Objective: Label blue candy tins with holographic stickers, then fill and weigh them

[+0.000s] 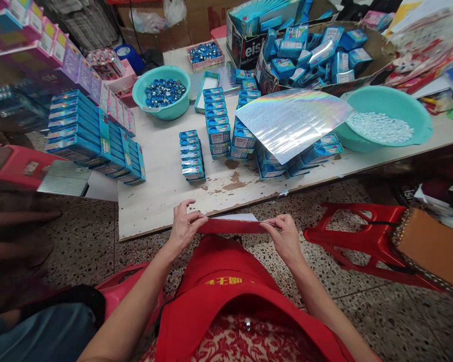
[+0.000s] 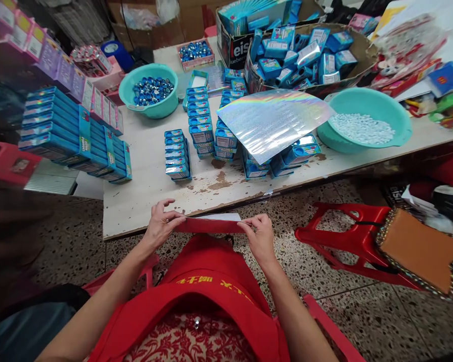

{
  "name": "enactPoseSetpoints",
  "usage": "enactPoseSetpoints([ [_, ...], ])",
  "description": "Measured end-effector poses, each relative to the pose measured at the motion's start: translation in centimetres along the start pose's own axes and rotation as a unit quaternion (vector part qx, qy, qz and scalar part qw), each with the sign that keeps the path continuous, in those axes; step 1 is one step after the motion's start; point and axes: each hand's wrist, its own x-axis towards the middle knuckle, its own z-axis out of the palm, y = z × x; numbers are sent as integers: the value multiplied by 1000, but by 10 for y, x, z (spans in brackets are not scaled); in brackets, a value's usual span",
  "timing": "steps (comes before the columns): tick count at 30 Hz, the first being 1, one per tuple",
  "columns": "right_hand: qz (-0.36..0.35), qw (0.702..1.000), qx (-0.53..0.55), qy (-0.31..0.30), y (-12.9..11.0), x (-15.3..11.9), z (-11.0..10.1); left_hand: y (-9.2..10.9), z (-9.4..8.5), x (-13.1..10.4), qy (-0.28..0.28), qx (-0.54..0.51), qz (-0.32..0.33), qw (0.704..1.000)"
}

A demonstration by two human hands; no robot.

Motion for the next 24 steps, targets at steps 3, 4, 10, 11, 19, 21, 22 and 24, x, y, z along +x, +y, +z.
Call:
enactPoseSetpoints([
  [3, -109, 987, -113, 31, -7, 3, 11, 11, 2, -5, -45, 47, 78, 995],
  [4, -151, 979, -133, 19, -13, 3, 20, 16, 5, -7, -71, 68, 102, 990],
  [10, -270, 925, -149, -222, -52, 5, 84, 28, 19, -10, -126, 181, 130, 967],
  [11, -260, 923, -149, -241, -50, 9, 88, 22, 15, -9, -124, 167, 94, 974],
  [19, -122, 925, -90, -347, -9, 54, 94, -51, -33, -14, -61, 18, -146, 987],
  [21, -71, 934, -27, -349, -8, 59, 109, -65, -38, -15, -48, -10, -160, 986],
  [22, -48, 938, 0, -342, -9, 61, 118, -72, -40, -14, -42, -22, -164, 985],
  [24, -17, 943, 31, -331, -13, 64, 135, -87, -47, -9, -38, -39, -165, 985],
])
